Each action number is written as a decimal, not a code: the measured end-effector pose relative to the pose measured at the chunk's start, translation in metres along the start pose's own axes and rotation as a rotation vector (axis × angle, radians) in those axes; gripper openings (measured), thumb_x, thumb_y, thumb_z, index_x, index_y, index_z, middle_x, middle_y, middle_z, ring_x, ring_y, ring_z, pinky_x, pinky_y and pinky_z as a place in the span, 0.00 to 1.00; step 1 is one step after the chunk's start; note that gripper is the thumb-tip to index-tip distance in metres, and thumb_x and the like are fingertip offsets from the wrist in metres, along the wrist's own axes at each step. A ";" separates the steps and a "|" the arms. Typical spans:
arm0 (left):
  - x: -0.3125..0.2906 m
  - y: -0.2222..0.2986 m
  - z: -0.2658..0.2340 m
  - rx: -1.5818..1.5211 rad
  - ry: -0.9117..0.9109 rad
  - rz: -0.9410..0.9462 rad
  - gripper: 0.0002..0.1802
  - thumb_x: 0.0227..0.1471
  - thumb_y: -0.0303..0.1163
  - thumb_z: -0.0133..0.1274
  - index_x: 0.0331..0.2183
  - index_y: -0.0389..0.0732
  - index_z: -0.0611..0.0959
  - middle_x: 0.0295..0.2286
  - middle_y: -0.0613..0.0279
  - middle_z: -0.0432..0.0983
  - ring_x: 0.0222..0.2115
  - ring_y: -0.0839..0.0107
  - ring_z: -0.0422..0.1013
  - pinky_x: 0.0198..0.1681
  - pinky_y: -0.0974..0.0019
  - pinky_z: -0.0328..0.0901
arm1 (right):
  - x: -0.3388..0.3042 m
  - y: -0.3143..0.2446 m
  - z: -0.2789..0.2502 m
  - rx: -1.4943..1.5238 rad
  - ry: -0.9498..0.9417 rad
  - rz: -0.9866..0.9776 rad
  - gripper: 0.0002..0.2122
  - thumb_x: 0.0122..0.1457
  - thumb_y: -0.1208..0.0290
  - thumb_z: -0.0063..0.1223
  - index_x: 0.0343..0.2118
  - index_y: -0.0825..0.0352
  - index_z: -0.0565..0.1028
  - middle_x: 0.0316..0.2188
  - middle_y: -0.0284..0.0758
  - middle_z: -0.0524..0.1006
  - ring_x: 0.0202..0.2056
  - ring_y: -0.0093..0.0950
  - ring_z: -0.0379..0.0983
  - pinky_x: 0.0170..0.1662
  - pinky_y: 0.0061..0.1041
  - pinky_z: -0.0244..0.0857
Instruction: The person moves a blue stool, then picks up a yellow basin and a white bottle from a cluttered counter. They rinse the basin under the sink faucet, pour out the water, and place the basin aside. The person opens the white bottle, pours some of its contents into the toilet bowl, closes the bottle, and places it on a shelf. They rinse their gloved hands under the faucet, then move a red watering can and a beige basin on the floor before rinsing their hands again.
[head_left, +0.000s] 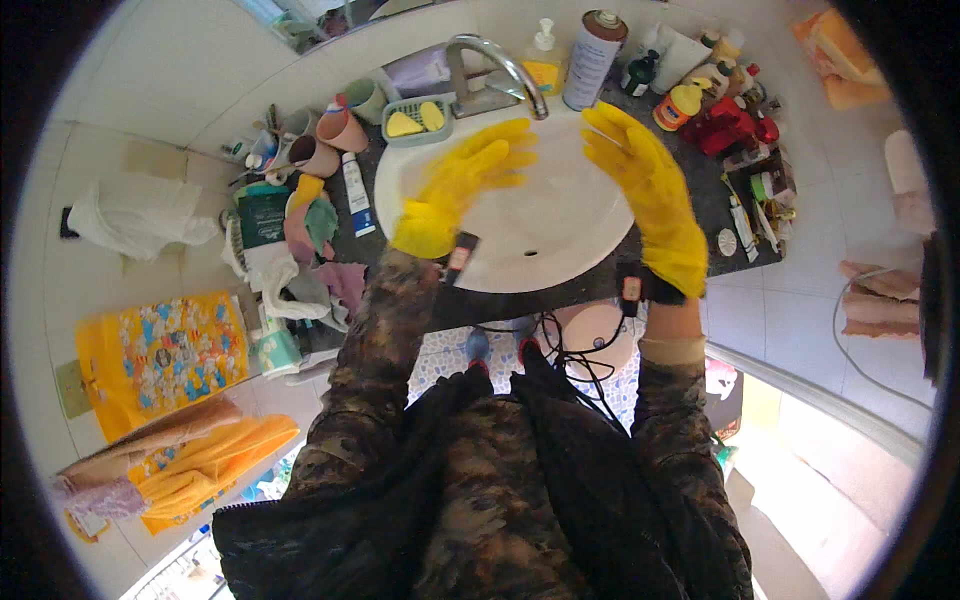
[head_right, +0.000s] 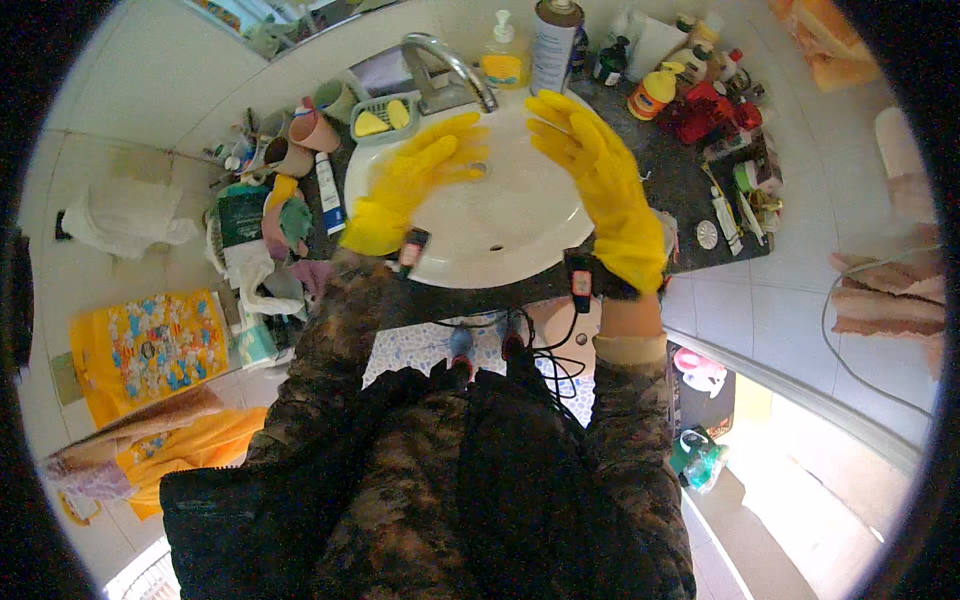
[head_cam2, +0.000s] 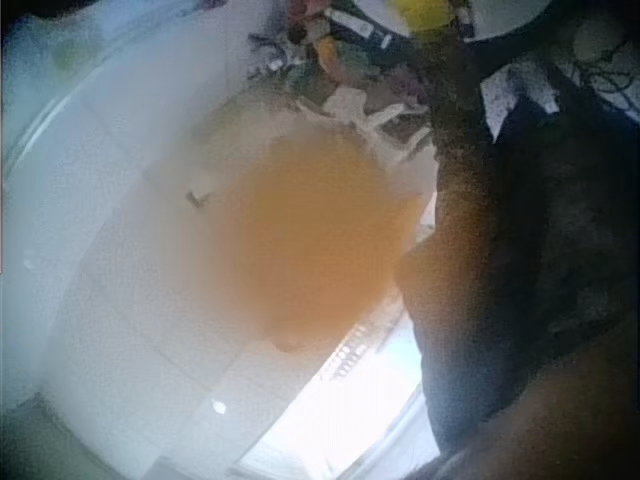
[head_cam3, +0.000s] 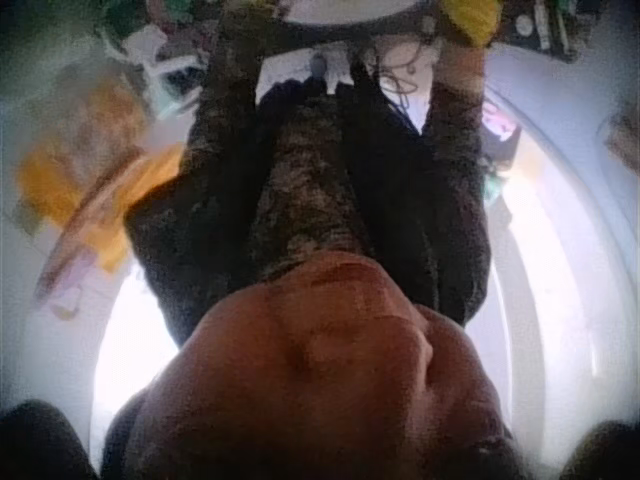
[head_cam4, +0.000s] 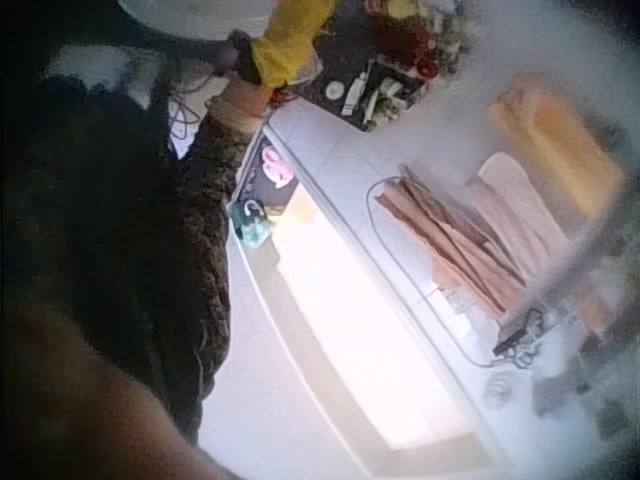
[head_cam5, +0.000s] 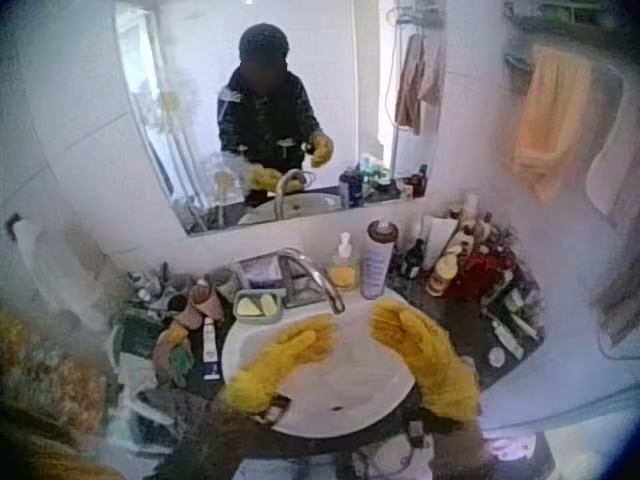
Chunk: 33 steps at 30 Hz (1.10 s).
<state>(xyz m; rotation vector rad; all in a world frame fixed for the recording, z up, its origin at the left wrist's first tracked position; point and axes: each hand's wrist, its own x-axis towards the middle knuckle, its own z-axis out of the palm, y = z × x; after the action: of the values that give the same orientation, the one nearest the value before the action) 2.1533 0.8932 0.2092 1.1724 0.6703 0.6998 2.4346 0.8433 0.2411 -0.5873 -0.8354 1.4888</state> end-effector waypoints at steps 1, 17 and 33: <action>-0.005 -0.017 0.006 0.128 0.029 -0.006 0.23 0.57 0.33 0.47 0.55 0.46 0.71 0.50 0.55 0.71 0.50 0.61 0.68 0.54 0.60 0.61 | 0.002 0.019 0.003 -0.295 -0.023 0.050 0.18 0.64 0.65 0.46 0.55 0.66 0.69 0.51 0.35 0.73 0.48 0.28 0.70 0.53 0.25 0.62; -0.062 0.000 0.037 -0.753 0.084 -0.189 0.22 0.62 0.38 0.42 0.56 0.42 0.68 0.55 0.49 0.63 0.56 0.53 0.61 0.59 0.49 0.56 | -0.030 0.086 0.027 -1.284 -0.048 -0.019 0.27 0.64 0.53 0.42 0.61 0.64 0.59 0.59 0.33 0.63 0.49 0.28 0.67 0.50 0.34 0.64; -0.113 -0.029 0.063 -0.969 0.002 0.149 0.24 0.64 0.38 0.38 0.59 0.45 0.63 0.57 0.57 0.59 0.57 0.62 0.59 0.60 0.52 0.54 | -0.031 0.097 0.144 -1.247 0.235 0.486 0.16 0.63 0.52 0.42 0.36 0.60 0.74 0.25 0.42 0.78 0.28 0.43 0.76 0.32 0.38 0.69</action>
<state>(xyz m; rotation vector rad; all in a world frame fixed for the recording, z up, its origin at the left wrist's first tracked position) 2.1366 0.7613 0.2085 0.3205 0.1738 0.9930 2.2658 0.7936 0.2481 -1.9491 -1.4620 1.1167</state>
